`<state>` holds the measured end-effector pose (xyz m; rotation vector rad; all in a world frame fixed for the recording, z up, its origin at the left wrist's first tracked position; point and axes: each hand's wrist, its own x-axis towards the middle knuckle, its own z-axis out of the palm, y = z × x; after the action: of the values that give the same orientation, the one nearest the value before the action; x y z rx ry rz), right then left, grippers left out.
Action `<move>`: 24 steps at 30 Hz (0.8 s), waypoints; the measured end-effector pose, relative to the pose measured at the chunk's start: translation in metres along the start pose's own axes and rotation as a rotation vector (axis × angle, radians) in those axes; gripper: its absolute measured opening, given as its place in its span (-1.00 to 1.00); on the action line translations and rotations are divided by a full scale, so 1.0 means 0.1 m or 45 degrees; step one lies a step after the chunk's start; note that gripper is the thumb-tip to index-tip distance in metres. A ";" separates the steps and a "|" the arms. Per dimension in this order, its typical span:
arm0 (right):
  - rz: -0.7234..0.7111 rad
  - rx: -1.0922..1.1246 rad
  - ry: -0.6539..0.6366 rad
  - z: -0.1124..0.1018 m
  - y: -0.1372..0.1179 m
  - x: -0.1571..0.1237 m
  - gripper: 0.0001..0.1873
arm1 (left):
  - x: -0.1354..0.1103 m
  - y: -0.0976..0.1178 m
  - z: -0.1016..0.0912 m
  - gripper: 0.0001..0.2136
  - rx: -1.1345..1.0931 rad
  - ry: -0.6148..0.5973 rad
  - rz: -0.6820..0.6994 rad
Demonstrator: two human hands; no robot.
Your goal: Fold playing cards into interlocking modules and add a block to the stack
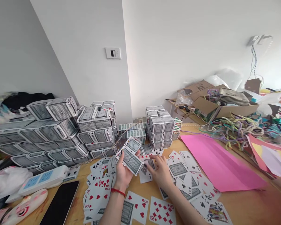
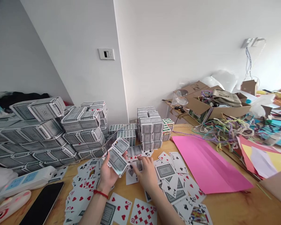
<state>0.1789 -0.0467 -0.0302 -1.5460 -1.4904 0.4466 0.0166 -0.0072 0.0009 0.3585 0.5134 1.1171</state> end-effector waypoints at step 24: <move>-0.070 -0.395 -0.685 -0.12 0.01 0.06 -0.15 | 0.10 -0.08 -0.02 -0.76 0.097 0.427 0.114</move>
<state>0.1900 -0.0455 -0.0232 -1.6985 -2.0888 0.6592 0.0247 -0.0012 -0.0071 0.2630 0.8439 1.2546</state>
